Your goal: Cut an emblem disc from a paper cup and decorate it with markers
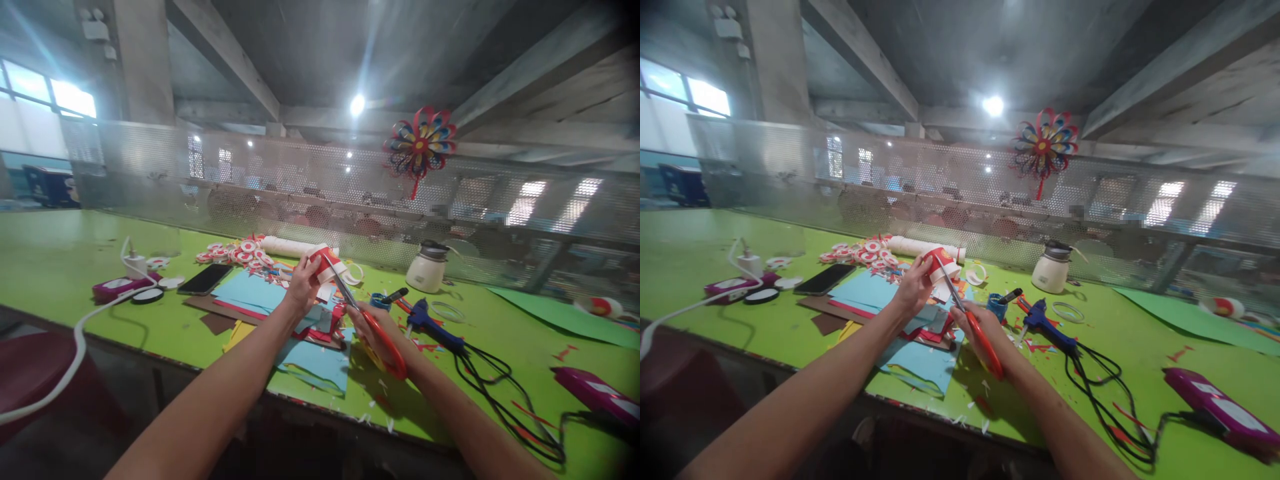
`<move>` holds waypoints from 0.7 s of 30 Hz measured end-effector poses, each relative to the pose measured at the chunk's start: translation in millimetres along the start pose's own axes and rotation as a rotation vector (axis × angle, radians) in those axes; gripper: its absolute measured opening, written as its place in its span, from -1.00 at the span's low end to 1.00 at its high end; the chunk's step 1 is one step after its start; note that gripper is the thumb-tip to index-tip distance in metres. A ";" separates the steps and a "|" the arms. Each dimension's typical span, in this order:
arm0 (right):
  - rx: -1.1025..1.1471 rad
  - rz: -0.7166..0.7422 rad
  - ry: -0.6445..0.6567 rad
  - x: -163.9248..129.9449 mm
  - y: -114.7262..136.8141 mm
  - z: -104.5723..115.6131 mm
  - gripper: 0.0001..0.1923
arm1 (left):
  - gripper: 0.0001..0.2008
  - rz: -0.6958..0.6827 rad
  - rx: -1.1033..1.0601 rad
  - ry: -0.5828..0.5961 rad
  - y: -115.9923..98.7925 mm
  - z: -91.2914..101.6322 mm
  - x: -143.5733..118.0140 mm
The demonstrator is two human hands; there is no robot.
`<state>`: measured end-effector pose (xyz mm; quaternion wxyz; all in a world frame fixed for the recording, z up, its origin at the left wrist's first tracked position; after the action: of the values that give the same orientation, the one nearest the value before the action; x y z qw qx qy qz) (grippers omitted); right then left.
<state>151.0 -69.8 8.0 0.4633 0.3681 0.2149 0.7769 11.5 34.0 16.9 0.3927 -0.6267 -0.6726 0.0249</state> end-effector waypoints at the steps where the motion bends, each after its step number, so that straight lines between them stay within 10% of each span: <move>1: 0.000 0.001 0.002 -0.5 0.9 0.5 -0.58 | -0.74 0.002 -0.001 -0.002 0.2 -0.5 -0.5; 21: 0.013 0.017 -0.027 0.8 0.8 0.7 -0.58 | -0.67 0.020 0.004 0.015 2.7 -1.5 -1.4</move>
<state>150.8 -69.5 9.2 0.4572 0.3835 0.2105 0.7743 14.4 32.7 15.8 0.3990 -0.6328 -0.6631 0.0255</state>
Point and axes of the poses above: each hand's wrist, its own x-axis towards the middle knuckle, its own z-axis out of the back of the hand, y = z × x, the point moved 5 cm from there along x, towards the middle knuckle, and after that the axes turned 2 degrees about y, right-handed, at the moved point
